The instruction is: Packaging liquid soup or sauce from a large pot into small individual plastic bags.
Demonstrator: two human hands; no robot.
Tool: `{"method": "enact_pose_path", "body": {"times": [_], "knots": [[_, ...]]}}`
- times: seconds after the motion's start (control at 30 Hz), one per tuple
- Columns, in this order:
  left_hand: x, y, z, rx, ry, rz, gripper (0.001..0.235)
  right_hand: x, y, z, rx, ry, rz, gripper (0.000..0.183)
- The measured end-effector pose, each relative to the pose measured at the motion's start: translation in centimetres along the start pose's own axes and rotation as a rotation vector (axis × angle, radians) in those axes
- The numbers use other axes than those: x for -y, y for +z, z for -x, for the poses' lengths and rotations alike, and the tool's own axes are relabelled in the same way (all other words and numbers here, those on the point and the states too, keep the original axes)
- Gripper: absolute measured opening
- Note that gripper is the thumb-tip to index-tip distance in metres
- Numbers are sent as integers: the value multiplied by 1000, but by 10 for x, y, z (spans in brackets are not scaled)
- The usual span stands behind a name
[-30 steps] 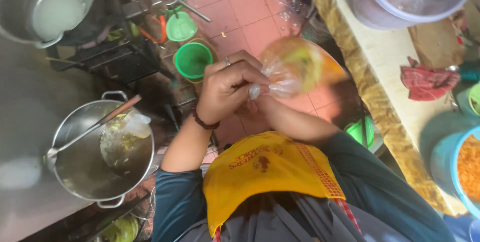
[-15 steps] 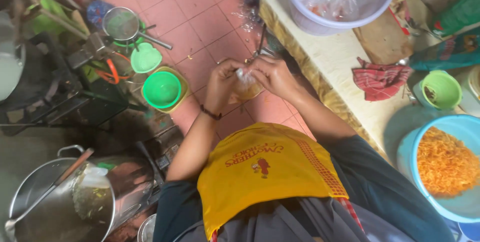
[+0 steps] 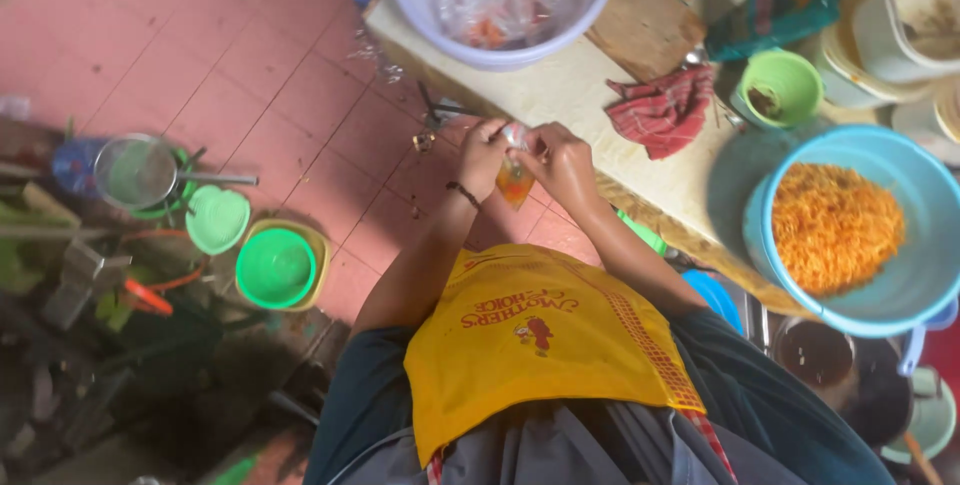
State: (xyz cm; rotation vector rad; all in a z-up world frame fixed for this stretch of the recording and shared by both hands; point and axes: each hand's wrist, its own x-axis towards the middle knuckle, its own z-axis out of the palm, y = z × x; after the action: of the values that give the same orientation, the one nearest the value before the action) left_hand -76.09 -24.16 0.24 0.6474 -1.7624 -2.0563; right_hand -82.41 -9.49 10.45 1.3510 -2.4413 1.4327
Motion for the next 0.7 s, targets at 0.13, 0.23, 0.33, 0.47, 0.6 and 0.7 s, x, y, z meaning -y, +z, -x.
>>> {"method": "enact_pose_path", "body": {"times": [0.13, 0.23, 0.33, 0.47, 0.6, 0.7], "knots": [[1, 45, -51, 9, -58, 51, 14, -33, -4, -20, -133, 69, 171, 25], [51, 63, -94, -20, 42, -175, 11, -75, 13, -28, -203, 166, 309, 23], [126, 73, -123, 32, 165, -445, 12, -108, 27, -21, -199, 280, 380, 21], [173, 74, -144, 262, -41, -491, 19, -182, 50, -1, -112, 430, 290, 22], [251, 79, -168, 380, -192, -74, 23, -192, 42, -3, -65, 435, 216, 20], [260, 91, -176, 451, -466, 318, 28, -197, 37, -15, -67, 472, 15, 19]]}}
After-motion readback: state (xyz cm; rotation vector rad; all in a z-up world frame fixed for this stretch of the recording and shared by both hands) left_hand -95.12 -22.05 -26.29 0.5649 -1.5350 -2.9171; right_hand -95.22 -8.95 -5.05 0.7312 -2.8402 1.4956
